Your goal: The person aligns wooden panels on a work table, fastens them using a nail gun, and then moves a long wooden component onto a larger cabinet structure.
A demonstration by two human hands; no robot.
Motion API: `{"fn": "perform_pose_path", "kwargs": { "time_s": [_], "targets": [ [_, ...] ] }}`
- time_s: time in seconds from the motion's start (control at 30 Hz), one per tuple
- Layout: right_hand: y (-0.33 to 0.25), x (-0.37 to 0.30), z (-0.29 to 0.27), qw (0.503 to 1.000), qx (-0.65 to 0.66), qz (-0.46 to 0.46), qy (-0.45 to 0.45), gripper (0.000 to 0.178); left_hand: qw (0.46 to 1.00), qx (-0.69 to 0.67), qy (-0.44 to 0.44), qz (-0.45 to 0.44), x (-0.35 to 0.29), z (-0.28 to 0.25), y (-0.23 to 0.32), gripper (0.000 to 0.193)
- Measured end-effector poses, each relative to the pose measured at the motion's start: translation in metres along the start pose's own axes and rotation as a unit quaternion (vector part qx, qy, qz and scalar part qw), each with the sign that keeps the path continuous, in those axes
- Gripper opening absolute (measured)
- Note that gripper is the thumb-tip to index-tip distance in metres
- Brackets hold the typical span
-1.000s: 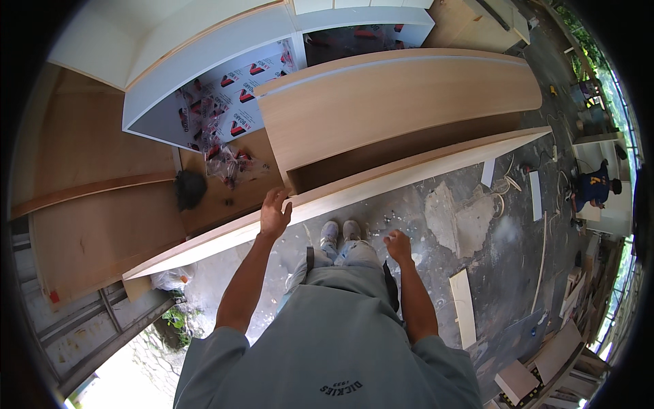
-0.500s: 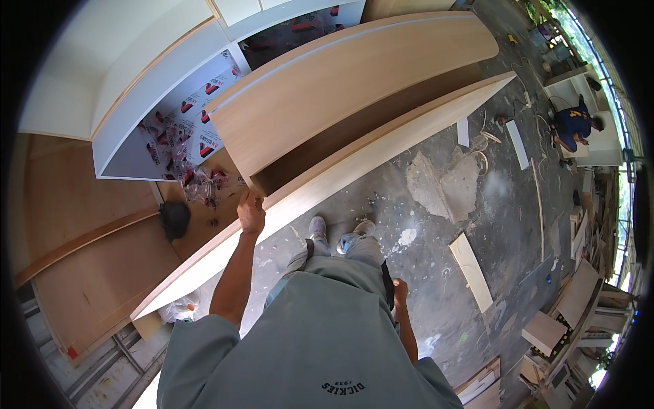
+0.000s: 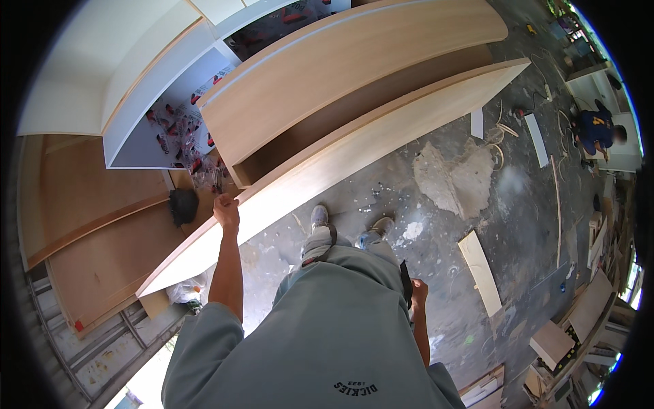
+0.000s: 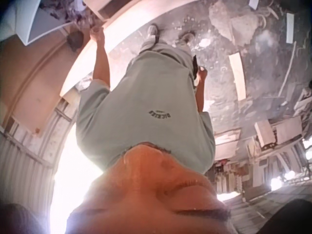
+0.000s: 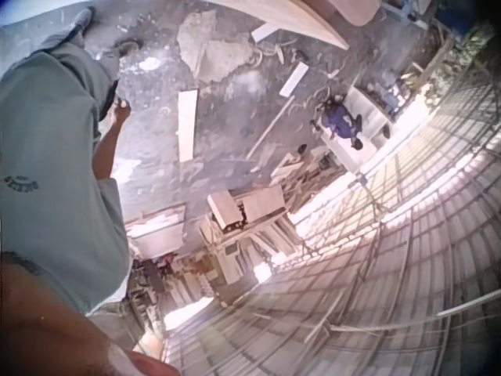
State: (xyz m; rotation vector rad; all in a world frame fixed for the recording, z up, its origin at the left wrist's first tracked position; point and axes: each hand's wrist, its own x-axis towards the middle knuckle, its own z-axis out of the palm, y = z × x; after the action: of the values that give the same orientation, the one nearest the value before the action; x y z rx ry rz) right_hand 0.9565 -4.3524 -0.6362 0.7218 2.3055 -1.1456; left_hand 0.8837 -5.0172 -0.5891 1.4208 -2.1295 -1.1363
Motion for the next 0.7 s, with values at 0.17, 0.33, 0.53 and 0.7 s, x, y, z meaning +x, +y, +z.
{"fn": "perform_pose_path", "kwargs": {
  "time_s": [0.17,0.33,0.53,0.7],
  "targets": [
    [0.024,0.032,-0.074,0.998,0.058,0.021,-0.011,0.017,0.988,0.115,0.096,0.04,-0.013,0.034,0.036,0.041],
    [0.047,0.055,-0.142,0.997,0.07,0.036,-0.007,0.022,0.974,0.166,0.143,0.059,-0.006,0.057,0.04,0.036],
    [0.039,0.037,-0.175,0.997,0.034,0.061,0.027,0.023,0.938,0.237,0.242,0.08,-0.005,0.075,0.036,0.035],
    [0.027,0.014,-0.143,0.997,0.051,0.052,-0.007,0.021,0.943,0.141,0.299,-0.034,-0.019,0.091,0.039,0.035]
  ]
}}
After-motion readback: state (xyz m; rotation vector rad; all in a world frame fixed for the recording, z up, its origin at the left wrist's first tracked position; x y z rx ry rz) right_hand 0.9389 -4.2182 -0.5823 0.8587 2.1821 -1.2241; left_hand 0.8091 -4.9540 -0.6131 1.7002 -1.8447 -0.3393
